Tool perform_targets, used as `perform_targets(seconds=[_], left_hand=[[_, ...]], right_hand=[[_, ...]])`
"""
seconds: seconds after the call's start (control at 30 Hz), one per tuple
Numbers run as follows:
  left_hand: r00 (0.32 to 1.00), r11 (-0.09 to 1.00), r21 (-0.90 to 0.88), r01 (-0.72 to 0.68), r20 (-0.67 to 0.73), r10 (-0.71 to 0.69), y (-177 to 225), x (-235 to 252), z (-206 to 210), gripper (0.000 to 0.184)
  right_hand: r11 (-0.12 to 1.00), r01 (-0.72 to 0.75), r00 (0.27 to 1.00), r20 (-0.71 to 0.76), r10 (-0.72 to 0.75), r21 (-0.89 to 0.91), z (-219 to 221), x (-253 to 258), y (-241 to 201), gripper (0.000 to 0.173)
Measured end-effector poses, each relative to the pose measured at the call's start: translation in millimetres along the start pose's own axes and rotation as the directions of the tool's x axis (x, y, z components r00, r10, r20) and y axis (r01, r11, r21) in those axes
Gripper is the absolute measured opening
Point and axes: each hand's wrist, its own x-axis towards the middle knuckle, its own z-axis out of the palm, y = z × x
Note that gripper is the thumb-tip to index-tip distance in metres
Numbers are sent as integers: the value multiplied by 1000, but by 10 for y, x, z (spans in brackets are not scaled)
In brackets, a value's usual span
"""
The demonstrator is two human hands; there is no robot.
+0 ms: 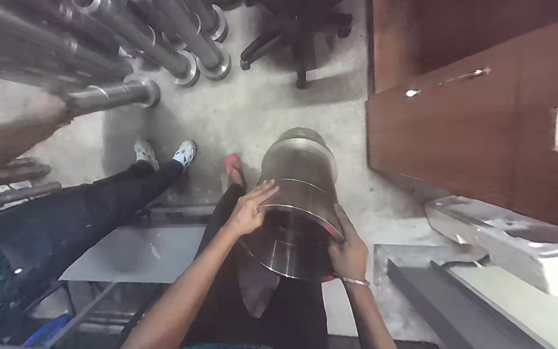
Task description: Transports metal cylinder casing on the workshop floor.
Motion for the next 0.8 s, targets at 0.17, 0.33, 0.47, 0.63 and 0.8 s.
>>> perform_targets(seconds=[0.17, 0.33, 0.47, 0.63, 0.8], left_hand=[[989, 991, -128, 26, -139, -44, -298, -230, -141, 58], [943, 967, -245, 65, -302, -140, -515, -464, -169, 62], [867, 937, -338, 90, -436, -240, -589, -589, -137, 62], [704, 861, -470, 194, -545, -456, -653, -758, -127, 60], [450, 682, -663, 309, -530, -719, -662, -885, -132, 54]], right_hand=[[993, 90, 989, 111, -98, 81, 0, 206, -288, 68], [967, -9, 986, 162, -34, 255, 135, 157, -223, 80], [981, 106, 985, 119, -126, 160, 238, 413, -496, 64], [973, 228, 947, 236, -218, -18, 314, 823, -1075, 76], [937, 312, 881, 418, -224, -156, 461, 1156, -1747, 74]])
